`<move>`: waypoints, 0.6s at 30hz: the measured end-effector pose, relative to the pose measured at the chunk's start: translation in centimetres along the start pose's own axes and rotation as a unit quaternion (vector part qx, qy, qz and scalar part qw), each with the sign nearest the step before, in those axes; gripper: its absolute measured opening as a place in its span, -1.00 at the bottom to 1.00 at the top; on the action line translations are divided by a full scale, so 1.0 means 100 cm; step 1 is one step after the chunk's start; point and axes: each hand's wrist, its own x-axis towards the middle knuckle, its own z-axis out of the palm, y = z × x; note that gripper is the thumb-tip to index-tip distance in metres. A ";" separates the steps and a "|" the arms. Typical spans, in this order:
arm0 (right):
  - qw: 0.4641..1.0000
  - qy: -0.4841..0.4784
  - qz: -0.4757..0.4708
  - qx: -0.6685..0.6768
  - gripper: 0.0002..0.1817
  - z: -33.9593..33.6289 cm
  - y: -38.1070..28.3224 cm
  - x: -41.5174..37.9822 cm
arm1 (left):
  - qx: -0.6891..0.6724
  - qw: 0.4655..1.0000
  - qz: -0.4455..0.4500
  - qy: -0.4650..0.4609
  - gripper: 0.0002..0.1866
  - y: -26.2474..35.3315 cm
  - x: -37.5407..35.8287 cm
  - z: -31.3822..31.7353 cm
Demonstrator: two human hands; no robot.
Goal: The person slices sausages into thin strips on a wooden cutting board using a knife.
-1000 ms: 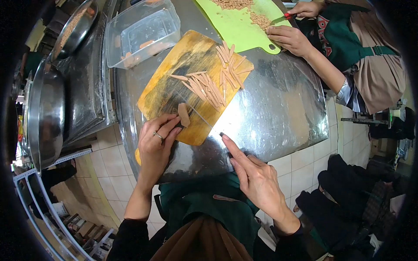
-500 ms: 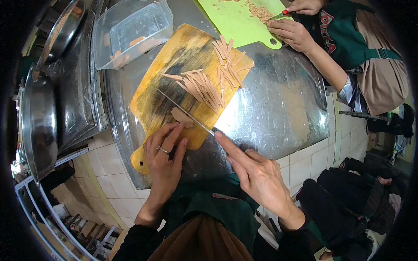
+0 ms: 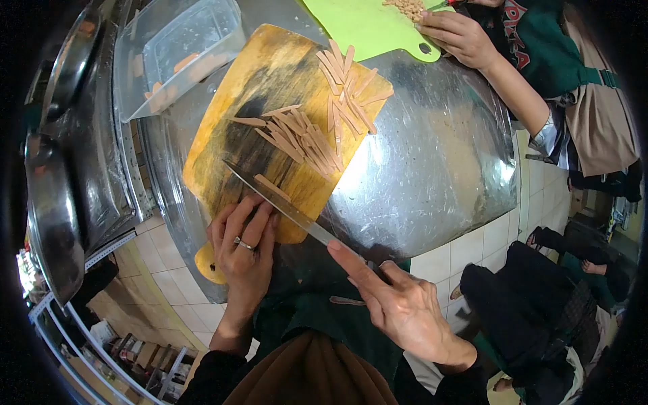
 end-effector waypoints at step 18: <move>1.000 -0.014 -0.026 0.002 -0.11 0.008 -0.008 0.052 | 0.024 0.999 0.015 -0.021 -0.56 -0.002 0.000 -0.003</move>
